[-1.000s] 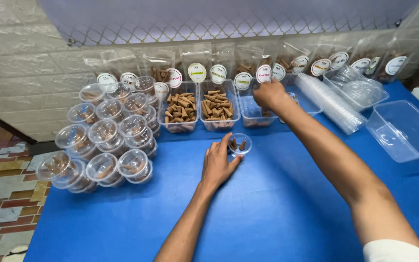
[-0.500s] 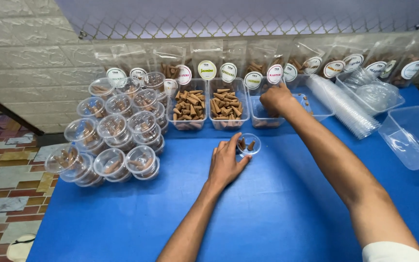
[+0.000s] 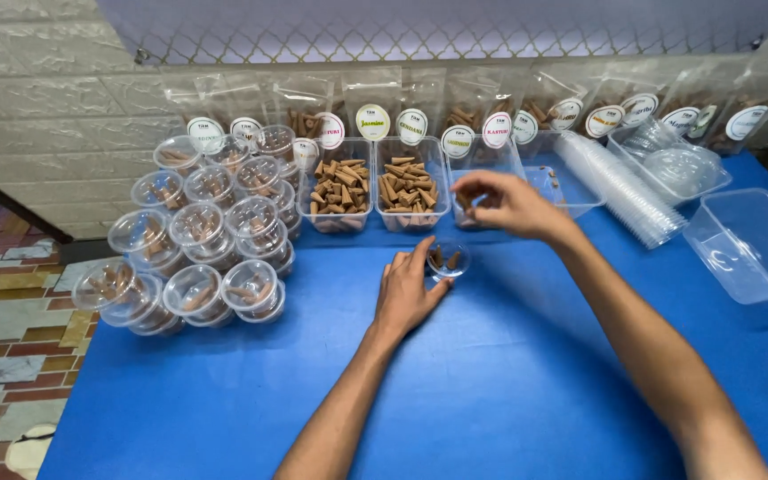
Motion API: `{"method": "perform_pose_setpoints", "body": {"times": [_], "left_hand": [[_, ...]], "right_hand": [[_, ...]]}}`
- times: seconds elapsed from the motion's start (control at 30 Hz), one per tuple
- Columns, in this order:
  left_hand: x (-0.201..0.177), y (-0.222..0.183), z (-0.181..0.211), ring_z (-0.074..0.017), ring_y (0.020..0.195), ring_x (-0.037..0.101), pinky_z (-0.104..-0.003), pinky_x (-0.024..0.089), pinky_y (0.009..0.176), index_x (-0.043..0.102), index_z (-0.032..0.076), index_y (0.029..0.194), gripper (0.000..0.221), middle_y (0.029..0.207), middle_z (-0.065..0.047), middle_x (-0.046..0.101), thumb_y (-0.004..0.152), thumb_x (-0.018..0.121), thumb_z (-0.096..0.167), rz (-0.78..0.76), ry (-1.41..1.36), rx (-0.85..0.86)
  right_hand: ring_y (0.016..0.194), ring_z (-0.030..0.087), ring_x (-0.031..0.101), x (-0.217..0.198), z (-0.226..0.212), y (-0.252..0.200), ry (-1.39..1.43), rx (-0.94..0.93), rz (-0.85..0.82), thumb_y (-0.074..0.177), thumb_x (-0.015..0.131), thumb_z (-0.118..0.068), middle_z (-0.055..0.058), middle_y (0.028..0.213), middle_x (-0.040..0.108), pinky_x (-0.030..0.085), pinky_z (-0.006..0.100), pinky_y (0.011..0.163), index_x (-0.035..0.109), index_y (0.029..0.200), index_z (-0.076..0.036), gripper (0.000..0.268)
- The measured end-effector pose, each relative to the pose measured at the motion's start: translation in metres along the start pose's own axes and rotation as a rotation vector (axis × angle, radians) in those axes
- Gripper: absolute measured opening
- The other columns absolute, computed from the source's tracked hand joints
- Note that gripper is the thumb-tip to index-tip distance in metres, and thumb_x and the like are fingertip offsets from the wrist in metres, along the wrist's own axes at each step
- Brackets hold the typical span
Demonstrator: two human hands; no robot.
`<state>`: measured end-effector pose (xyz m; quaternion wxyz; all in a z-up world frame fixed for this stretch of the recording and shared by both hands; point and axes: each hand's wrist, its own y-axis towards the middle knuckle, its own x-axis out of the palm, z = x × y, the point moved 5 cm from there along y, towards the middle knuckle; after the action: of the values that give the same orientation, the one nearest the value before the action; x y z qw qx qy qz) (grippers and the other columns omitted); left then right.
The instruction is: The person repeatedly picks up small brown sticks from a large plastic container and places them into small clear plastic cups. They then secure the cups with lids and stack them on the table.
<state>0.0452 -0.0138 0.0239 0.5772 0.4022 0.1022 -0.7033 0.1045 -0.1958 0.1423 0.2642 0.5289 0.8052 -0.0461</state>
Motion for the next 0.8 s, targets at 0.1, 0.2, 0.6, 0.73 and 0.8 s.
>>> {"method": "perform_pose_setpoints", "body": {"times": [0.1,0.2,0.6,0.73,0.8], "left_hand": [[0.000,-0.001,0.001,-0.0282,0.121,0.060,-0.045,0.046,0.099,0.042,0.015,0.151,0.079,0.125,-0.010,0.071,0.083,0.078,0.035,-0.004,0.005,0.001],[-0.002,-0.001,0.002,-0.0287,0.121,0.060,-0.046,0.046,0.099,0.043,0.015,0.150,0.079,0.123,-0.010,0.071,0.083,0.078,0.035,-0.002,0.009,0.002],[0.002,0.000,-0.001,-0.0276,0.122,0.060,-0.045,0.046,0.098,0.041,0.018,0.151,0.080,0.124,-0.009,0.071,0.083,0.077,0.037,-0.008,0.019,0.003],[0.000,-0.001,0.001,-0.0286,0.123,0.059,-0.045,0.045,0.100,0.041,0.018,0.151,0.079,0.125,-0.010,0.071,0.083,0.078,0.036,-0.020,0.001,-0.001],[0.000,-0.001,0.001,-0.0285,0.123,0.059,-0.045,0.046,0.100,0.041,0.018,0.151,0.080,0.125,-0.009,0.071,0.083,0.078,0.036,-0.013,0.000,-0.004]], "right_hand": [[0.092,0.024,0.074,0.023,0.007,-0.020,-0.151,0.003,-0.024,0.086,0.075,-0.001,0.011,0.096,0.077,0.061,0.039,0.084,0.072,0.114,-0.007,0.029],[0.092,0.032,0.075,0.041,-0.014,-0.031,-0.478,-0.083,-0.107,0.087,0.078,-0.023,0.007,0.092,0.080,0.060,0.044,0.080,0.073,0.099,-0.016,0.015],[0.084,0.019,0.071,0.052,-0.006,-0.025,-0.836,-0.061,-0.252,0.082,0.081,-0.025,-0.009,0.079,0.079,0.060,0.035,0.079,0.077,0.080,-0.027,0.005],[0.082,0.020,0.070,0.053,0.003,-0.025,-0.873,-0.076,-0.249,0.080,0.081,-0.023,-0.007,0.081,0.079,0.058,0.037,0.078,0.079,0.080,-0.026,0.004],[0.083,0.021,0.071,0.054,0.007,-0.024,-0.879,-0.090,-0.233,0.079,0.082,-0.025,-0.007,0.083,0.080,0.058,0.038,0.079,0.079,0.082,-0.027,0.005]]}}
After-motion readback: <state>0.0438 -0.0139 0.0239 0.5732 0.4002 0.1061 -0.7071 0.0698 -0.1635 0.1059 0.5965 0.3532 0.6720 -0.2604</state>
